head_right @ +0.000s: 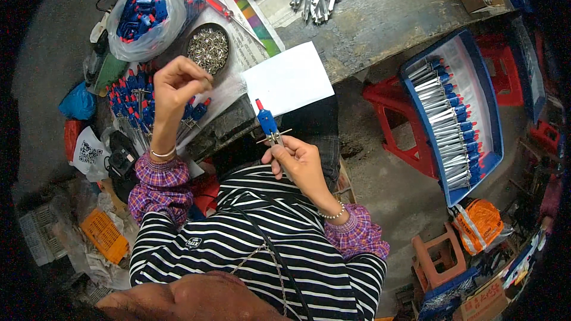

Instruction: Assembling screwdrivers by inserting metal shafts into blue plastic handles at a workstation.

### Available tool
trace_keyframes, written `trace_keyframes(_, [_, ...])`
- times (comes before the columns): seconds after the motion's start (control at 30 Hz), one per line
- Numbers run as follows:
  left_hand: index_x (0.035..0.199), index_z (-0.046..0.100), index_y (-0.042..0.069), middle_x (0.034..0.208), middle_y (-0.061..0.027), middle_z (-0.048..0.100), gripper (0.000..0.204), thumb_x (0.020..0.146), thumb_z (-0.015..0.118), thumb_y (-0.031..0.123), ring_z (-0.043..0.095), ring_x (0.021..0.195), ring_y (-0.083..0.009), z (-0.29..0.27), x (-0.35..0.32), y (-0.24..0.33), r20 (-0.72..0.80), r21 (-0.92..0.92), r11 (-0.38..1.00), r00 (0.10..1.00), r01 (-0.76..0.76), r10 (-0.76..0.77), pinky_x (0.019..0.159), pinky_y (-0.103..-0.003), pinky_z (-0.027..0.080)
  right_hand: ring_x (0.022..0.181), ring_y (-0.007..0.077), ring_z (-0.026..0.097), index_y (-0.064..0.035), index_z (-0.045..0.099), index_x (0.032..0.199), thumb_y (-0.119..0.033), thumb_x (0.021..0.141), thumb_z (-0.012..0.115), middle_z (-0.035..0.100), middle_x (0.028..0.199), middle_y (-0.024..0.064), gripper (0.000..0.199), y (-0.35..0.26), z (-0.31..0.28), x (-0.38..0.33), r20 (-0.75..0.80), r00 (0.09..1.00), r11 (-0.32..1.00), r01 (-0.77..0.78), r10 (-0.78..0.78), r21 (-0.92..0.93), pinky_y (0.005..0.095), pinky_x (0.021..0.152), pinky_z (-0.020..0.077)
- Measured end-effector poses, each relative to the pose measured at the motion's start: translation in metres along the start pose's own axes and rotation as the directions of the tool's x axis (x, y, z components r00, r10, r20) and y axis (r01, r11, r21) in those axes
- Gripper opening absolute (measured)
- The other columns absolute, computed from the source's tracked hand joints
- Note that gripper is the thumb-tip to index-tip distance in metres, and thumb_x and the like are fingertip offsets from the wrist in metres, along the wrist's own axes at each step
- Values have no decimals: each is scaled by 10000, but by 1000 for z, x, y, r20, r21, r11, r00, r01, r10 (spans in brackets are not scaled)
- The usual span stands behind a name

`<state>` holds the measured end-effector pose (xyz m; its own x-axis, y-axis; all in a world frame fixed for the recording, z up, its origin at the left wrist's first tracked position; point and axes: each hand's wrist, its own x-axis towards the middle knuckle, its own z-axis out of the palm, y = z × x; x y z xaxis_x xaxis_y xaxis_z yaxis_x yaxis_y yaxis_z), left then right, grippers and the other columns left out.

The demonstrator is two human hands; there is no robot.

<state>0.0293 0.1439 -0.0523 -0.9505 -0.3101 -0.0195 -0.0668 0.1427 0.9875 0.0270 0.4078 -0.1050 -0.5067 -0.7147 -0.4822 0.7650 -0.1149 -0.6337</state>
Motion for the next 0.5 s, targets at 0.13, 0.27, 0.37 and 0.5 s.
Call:
trace_keyframes(0.13, [881,638,-48,773,-85,643,119,770,598,-70,615,661,-114,30,-16,16,216,-99,960,947,262,-236,600,-213,495,561,72,520,68,570,1026,-78,911,496,615,785,95,200,0,0,-1,-20,1000,999,19,-20,-39,194,478,433])
trace_keyframes(0.27, [897,624,-71,794,-101,641,99,813,574,-60,635,729,-142,46,-27,9,315,-184,938,922,294,-226,652,-232,521,577,70,525,65,569,1011,-72,917,490,617,794,94,184,1,1,-1,-28,999,995,42,-44,-87,196,492,441])
trace_keyframes(0.37, [860,611,-58,844,-129,643,72,800,573,-69,625,722,-154,52,-30,6,314,-263,873,892,412,-326,638,-235,512,583,68,526,62,566,1025,-83,921,493,618,802,93,192,2,0,-2,-20,998,992,63,-65,-109,195,496,442])
trace_keyframes(0.5, [844,609,-48,866,-110,632,74,779,597,-81,614,735,-138,54,-34,-1,336,-190,896,884,402,-325,639,-224,504,583,67,526,59,560,1038,-97,922,502,619,807,92,203,6,-2,-3,-13,998,993,67,-69,-98,194,495,443])
